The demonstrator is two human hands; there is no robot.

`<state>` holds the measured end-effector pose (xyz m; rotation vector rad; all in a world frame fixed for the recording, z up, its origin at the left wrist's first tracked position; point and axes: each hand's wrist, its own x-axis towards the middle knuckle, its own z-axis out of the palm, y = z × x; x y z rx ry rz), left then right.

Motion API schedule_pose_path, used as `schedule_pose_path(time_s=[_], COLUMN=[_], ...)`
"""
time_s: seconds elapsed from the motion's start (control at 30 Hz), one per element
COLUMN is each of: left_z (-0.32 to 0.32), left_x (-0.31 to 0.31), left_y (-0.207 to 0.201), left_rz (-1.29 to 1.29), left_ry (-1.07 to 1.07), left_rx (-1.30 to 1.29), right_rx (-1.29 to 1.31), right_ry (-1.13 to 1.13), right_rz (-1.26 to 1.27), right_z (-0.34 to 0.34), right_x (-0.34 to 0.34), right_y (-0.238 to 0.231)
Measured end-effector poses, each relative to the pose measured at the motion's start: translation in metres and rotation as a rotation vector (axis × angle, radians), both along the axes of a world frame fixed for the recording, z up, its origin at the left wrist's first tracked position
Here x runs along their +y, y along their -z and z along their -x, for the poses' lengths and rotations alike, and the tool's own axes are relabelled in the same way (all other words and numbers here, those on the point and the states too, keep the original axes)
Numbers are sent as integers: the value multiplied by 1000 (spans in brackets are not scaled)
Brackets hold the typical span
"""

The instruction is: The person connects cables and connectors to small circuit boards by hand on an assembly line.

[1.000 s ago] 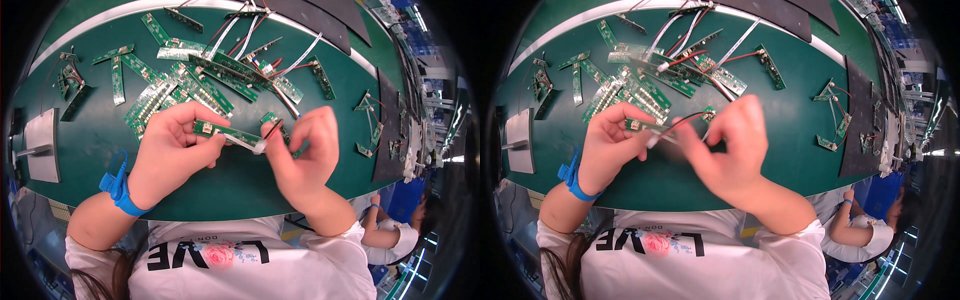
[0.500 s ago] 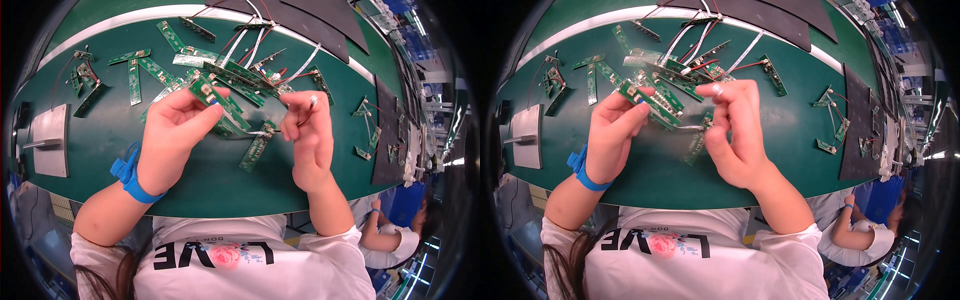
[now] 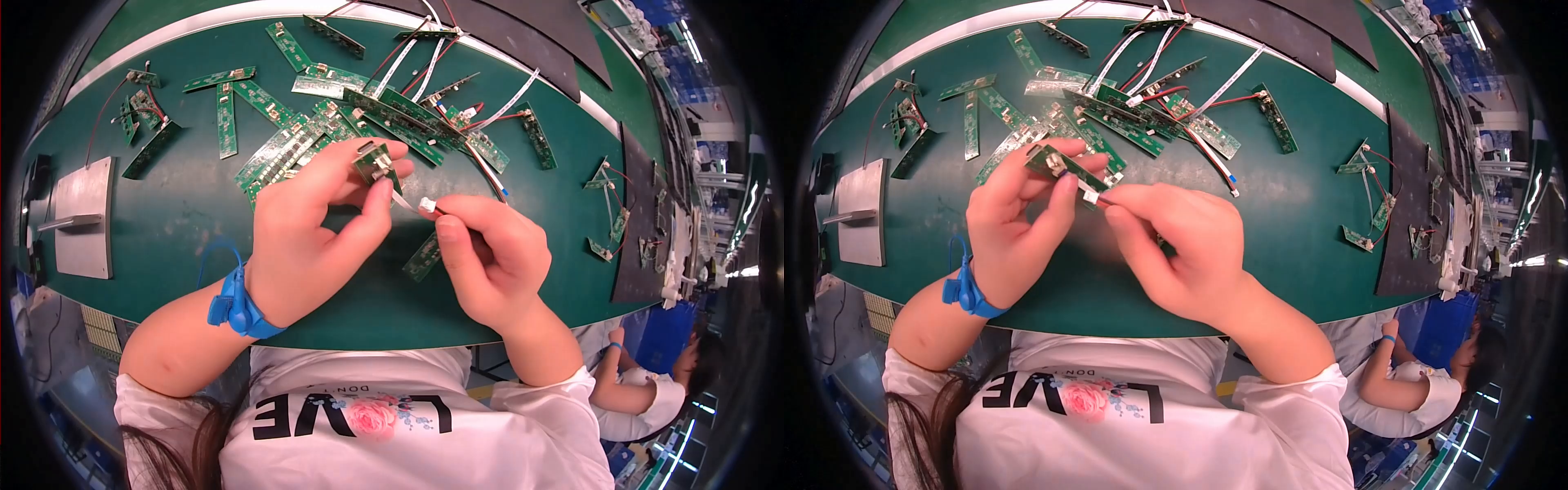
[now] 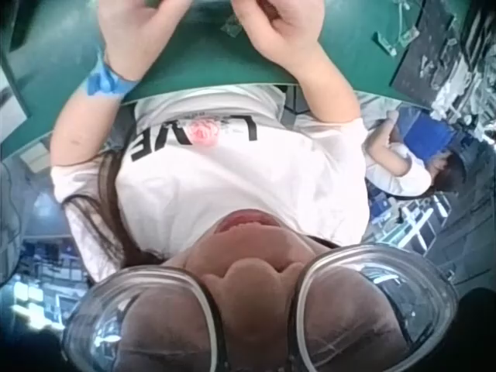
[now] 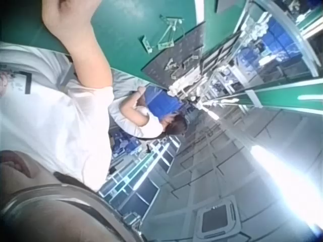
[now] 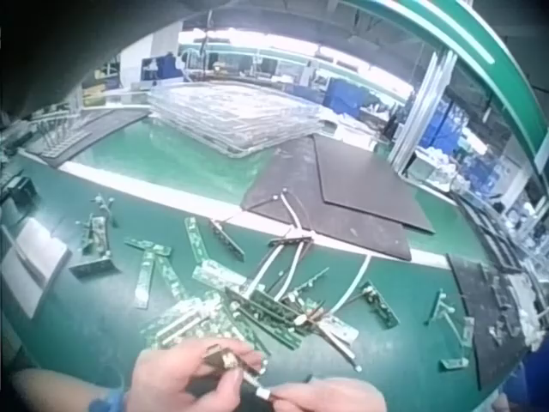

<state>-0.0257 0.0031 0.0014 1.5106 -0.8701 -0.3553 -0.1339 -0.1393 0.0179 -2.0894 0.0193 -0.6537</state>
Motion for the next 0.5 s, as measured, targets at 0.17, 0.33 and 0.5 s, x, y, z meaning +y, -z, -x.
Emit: schedule_pose_path(time_s=[0.17, 0.33, 0.5], left_z=[4, 2, -1], left_x=[-4, -3, -3], left_y=[5, 5, 6], left_rz=[71, 70, 64], left_ry=[-12, 22, 56], left_rx=[-161, -360, -460], right_rx=[-130, -183, -188], right_ry=[52, 102, 130], right_rz=[424, 514, 527], right_z=[-1, 2, 4], right_x=[-6, -7, -9], right_y=[2, 7, 7])
